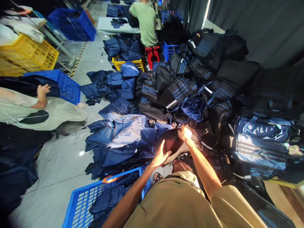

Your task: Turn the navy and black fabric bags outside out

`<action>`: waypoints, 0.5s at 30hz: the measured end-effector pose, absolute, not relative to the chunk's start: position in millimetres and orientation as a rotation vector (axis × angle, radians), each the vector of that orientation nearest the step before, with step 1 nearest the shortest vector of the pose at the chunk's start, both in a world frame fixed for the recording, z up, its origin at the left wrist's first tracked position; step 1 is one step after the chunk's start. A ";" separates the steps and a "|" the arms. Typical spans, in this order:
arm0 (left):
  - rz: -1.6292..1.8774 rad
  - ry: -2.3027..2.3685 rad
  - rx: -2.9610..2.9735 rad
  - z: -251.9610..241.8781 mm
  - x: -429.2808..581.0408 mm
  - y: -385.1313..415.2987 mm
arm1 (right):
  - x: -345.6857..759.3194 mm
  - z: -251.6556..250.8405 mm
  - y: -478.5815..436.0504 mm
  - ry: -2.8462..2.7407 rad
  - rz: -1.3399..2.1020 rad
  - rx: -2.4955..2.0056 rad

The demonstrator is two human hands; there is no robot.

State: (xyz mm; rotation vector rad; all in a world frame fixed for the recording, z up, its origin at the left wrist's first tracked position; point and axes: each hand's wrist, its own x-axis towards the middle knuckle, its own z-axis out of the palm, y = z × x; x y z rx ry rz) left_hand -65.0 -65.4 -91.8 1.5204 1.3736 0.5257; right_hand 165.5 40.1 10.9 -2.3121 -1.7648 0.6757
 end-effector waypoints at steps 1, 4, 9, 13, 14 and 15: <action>0.608 1.429 1.479 -81.1 -67.5 -57.5 | 168.1 22.5 33.6 -1.780 0.652 -2.270; 0.806 1.542 1.372 -42.6 -81.0 -26.1 | 176.8 71.7 3.9 -1.757 0.546 -2.005; 0.828 1.338 1.557 -4.9 -97.2 1.6 | 213.8 115.9 -70.4 -1.569 0.530 -1.622; 0.463 1.322 1.589 -33.1 -69.8 -29.7 | 240.9 35.7 -129.7 -1.183 0.587 -1.756; 0.331 1.341 1.586 -44.6 -60.3 -39.9 | 243.6 9.2 -140.9 -1.128 0.600 -1.829; 0.218 1.350 1.592 -55.9 -51.4 -48.4 | 245.2 -14.9 -149.9 -1.105 0.634 -1.905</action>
